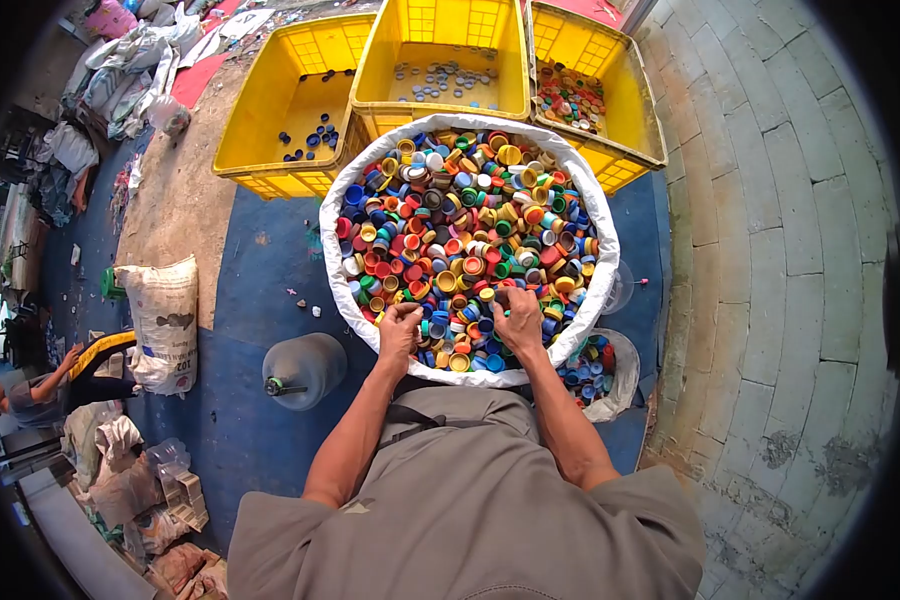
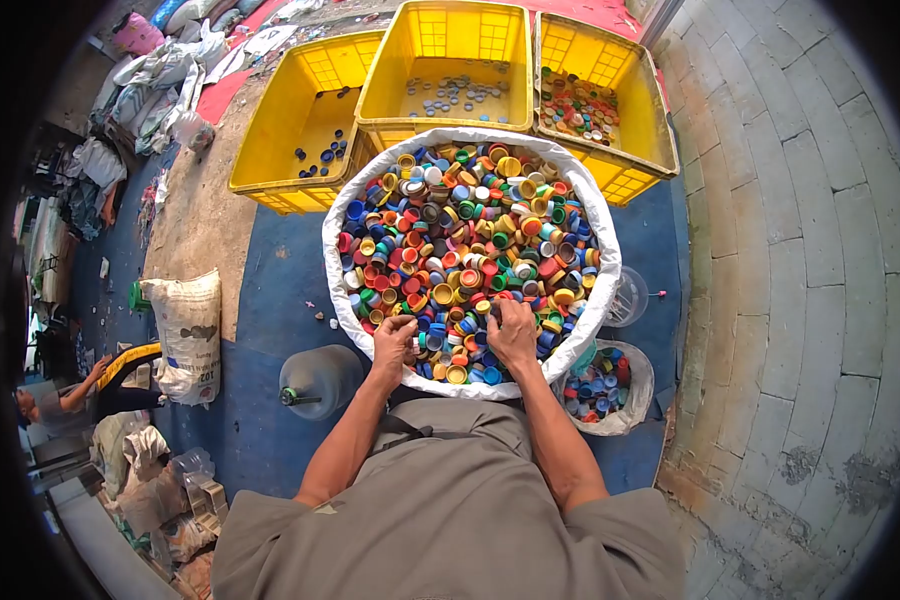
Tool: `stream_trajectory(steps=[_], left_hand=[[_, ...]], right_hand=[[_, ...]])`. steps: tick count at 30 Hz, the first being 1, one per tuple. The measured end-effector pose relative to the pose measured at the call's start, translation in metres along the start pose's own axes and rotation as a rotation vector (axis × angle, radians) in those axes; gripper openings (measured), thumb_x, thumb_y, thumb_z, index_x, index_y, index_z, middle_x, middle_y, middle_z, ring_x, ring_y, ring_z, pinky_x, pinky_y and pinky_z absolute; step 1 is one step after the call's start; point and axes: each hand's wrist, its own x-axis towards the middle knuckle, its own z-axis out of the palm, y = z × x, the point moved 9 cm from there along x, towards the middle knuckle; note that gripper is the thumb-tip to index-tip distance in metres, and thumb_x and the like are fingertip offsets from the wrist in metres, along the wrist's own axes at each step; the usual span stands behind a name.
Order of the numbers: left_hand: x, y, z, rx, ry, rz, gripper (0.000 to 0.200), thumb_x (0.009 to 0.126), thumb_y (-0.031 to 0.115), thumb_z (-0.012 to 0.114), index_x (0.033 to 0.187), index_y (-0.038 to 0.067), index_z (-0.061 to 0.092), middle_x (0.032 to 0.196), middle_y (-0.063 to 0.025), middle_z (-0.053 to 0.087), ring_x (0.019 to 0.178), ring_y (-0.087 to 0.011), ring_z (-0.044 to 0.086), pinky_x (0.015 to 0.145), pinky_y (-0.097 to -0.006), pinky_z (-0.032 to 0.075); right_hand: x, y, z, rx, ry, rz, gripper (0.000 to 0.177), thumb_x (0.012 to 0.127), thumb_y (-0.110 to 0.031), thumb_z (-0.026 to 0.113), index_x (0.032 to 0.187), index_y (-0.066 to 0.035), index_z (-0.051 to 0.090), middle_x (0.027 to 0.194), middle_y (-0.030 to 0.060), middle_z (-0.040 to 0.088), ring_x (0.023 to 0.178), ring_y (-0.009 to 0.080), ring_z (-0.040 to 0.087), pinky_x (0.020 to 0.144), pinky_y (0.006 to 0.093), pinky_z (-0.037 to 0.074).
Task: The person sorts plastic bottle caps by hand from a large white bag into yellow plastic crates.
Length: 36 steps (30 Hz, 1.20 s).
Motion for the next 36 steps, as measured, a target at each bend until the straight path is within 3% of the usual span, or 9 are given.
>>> stream_trajectory(steps=[4, 7, 12, 15, 18, 28, 34, 36], left_hand=[[0.002, 0.014, 0.010, 0.348, -0.021, 0.278, 0.029, 0.080, 0.008, 0.070, 0.106, 0.001, 0.058, 0.085, -0.0050, 0.065, 0.074, -0.0128, 0.060, 0.067, -0.0235, 0.047], [-0.004, 0.030, 0.025, 0.718, -0.046, 0.459, 0.034, 0.076, 0.008, 0.072, 0.106, 0.001, 0.058, 0.086, -0.0069, 0.066, 0.075, -0.0137, 0.060, 0.067, -0.0258, 0.048], [-0.008, 0.034, 0.039, 0.901, -0.066, 0.585, 0.040, 0.071, 0.009, 0.072, 0.107, 0.003, 0.057, 0.094, -0.0146, 0.066, 0.084, -0.0299, 0.062, 0.079, -0.0410, 0.047], [-0.013, 0.039, 0.041, 1.035, -0.047, 0.620, 0.040, 0.072, 0.009, 0.071, 0.108, 0.003, 0.058, 0.097, -0.0147, 0.066, 0.085, -0.0319, 0.059, 0.081, -0.0420, 0.046], [-0.020, 0.047, 0.050, 1.109, -0.064, 0.788, 0.039, 0.074, 0.010, 0.070, 0.111, 0.004, 0.058, 0.096, -0.0136, 0.066, 0.083, -0.0321, 0.058, 0.079, -0.0426, 0.046], [0.004, 0.037, 0.065, 1.337, -0.184, 0.651, 0.036, 0.075, 0.016, 0.073, 0.107, 0.005, 0.060, 0.088, -0.0125, 0.069, 0.083, -0.0313, 0.064, 0.074, -0.0418, 0.050], [0.004, 0.044, 0.066, 1.242, -0.159, 0.714, 0.026, 0.077, 0.015, 0.072, 0.099, 0.003, 0.064, 0.085, -0.0139, 0.069, 0.082, -0.0296, 0.066, 0.071, -0.0400, 0.051], [0.009, 0.039, 0.058, 1.093, -0.154, 0.633, 0.029, 0.077, 0.016, 0.072, 0.101, 0.003, 0.064, 0.082, -0.0147, 0.069, 0.083, -0.0287, 0.066, 0.073, -0.0387, 0.052]], right_hand=[[-0.007, -0.012, 0.003, 0.004, -0.093, -0.034, 0.028, 0.071, -0.003, 0.067, 0.098, -0.002, 0.062, 0.080, 0.0117, 0.066, 0.079, 0.0316, 0.057, 0.074, 0.0410, 0.046], [-0.016, -0.016, 0.004, 0.004, -0.130, -0.030, 0.032, 0.069, -0.001, 0.067, 0.100, -0.002, 0.063, 0.081, 0.0116, 0.067, 0.079, 0.0309, 0.058, 0.074, 0.0411, 0.047], [-0.030, -0.019, 0.000, -0.013, -0.142, -0.035, 0.035, 0.067, -0.001, 0.069, 0.102, -0.002, 0.063, 0.085, 0.0114, 0.067, 0.083, 0.0297, 0.058, 0.075, 0.0405, 0.045], [-0.036, -0.019, -0.003, -0.025, -0.159, -0.004, 0.036, 0.068, -0.002, 0.069, 0.104, -0.002, 0.063, 0.088, 0.0112, 0.067, 0.084, 0.0294, 0.058, 0.075, 0.0407, 0.045], [-0.040, -0.016, -0.002, -0.001, -0.163, 0.037, 0.035, 0.069, -0.002, 0.068, 0.104, -0.002, 0.063, 0.088, 0.0111, 0.067, 0.084, 0.0295, 0.058, 0.076, 0.0405, 0.045], [-0.040, 0.001, -0.001, 0.058, -0.131, 0.074, 0.032, 0.073, -0.002, 0.065, 0.104, 0.000, 0.062, 0.088, 0.0130, 0.066, 0.086, 0.0306, 0.060, 0.080, 0.0400, 0.048], [-0.034, -0.001, 0.001, 0.103, -0.140, 0.085, 0.031, 0.074, -0.002, 0.065, 0.105, 0.001, 0.061, 0.087, 0.0140, 0.065, 0.083, 0.0307, 0.061, 0.078, 0.0391, 0.049], [-0.033, -0.001, 0.003, 0.128, -0.141, 0.094, 0.030, 0.075, -0.002, 0.065, 0.104, 0.001, 0.061, 0.087, 0.0145, 0.065, 0.082, 0.0313, 0.061, 0.077, 0.0398, 0.049]])
